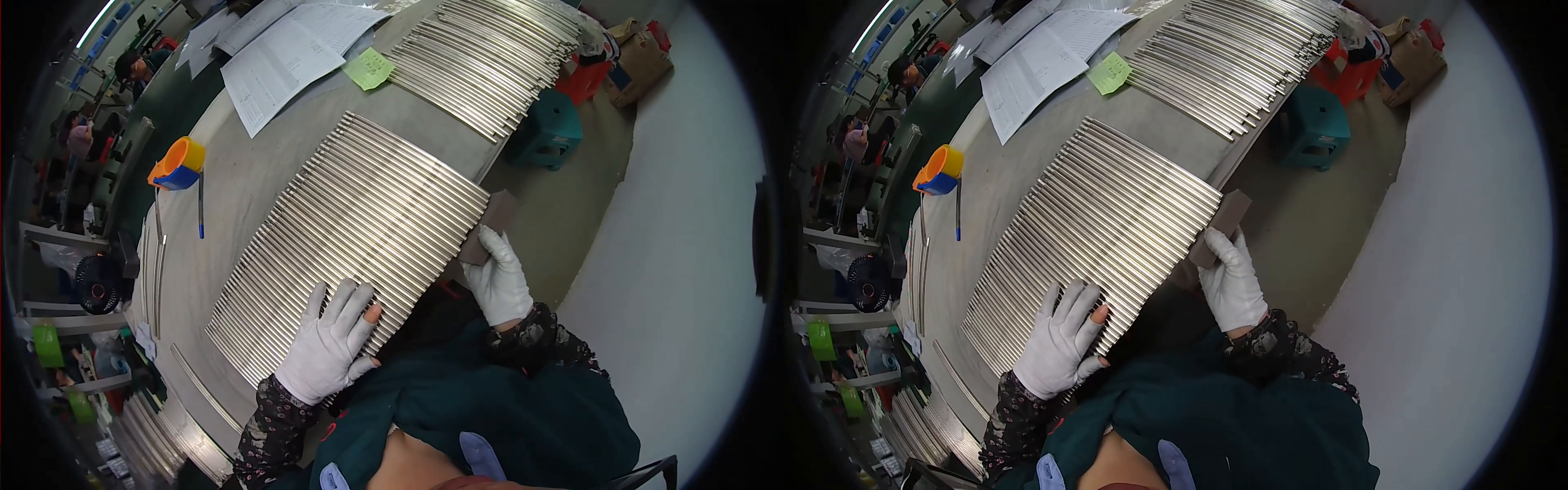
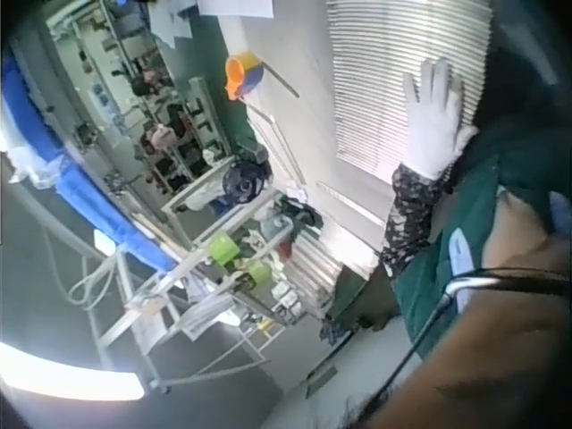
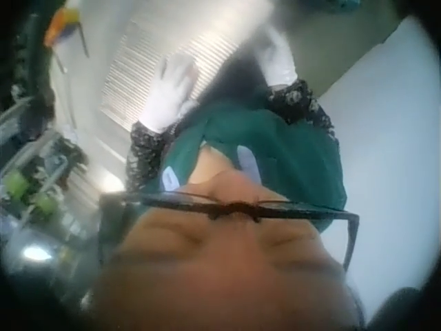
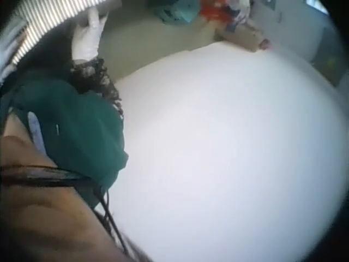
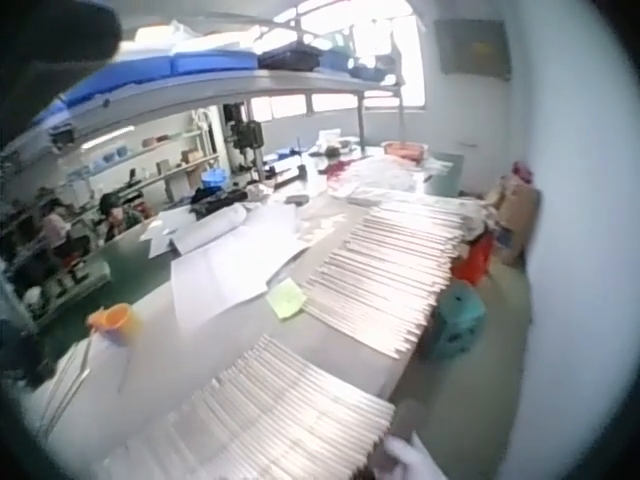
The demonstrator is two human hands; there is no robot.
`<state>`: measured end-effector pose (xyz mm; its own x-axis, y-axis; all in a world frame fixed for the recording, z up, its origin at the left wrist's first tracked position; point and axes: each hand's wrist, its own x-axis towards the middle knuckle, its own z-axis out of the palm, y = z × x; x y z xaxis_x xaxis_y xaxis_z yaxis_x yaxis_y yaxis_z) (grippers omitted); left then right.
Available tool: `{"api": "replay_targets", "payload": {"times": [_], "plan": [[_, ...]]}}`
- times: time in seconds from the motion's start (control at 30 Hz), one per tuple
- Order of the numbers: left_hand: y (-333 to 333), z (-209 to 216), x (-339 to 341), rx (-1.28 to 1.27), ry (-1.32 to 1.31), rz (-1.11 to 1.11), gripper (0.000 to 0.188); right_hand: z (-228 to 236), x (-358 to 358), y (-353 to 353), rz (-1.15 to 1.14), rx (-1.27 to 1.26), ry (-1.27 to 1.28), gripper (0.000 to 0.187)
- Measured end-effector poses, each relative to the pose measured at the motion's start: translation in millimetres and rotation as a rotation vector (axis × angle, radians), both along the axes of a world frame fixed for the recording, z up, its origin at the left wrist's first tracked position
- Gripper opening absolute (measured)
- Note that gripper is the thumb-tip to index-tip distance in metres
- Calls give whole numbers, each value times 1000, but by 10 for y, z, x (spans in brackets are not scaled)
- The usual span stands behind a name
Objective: The person is using a sanding block to polish or sand a series of metal rods aligned on a workbench.
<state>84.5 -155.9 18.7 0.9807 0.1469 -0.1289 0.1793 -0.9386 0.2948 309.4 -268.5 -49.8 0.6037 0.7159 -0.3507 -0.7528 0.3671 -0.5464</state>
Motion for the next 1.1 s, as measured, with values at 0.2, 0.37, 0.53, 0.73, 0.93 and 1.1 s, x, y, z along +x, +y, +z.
{"api": "replay_targets", "payload": {"times": [0.2, 0.37, 0.53, 0.73, 0.93, 1.1], "plan": [[-5, -46, -119, -11, -47, 35, 77, 18, -14, -18, 1, -44, 6, 40], [0, -71, -180, 29, -105, 42, 77, 30, -115, 12, 25, -38, 10, 42], [8, -76, -202, 32, -96, 43, 77, 11, -119, 21, 11, 12, 33, 41], [4, -71, -219, 31, -68, 60, 76, -56, -33, 32, 12, 31, -13, 43], [57, -115, -259, 5, -110, 38, 74, -52, 47, -18, 17, -27, 6, 45], [98, 43, -188, 60, -85, 54, 75, -22, 42, 49, 14, -14, -54, 46]]}}
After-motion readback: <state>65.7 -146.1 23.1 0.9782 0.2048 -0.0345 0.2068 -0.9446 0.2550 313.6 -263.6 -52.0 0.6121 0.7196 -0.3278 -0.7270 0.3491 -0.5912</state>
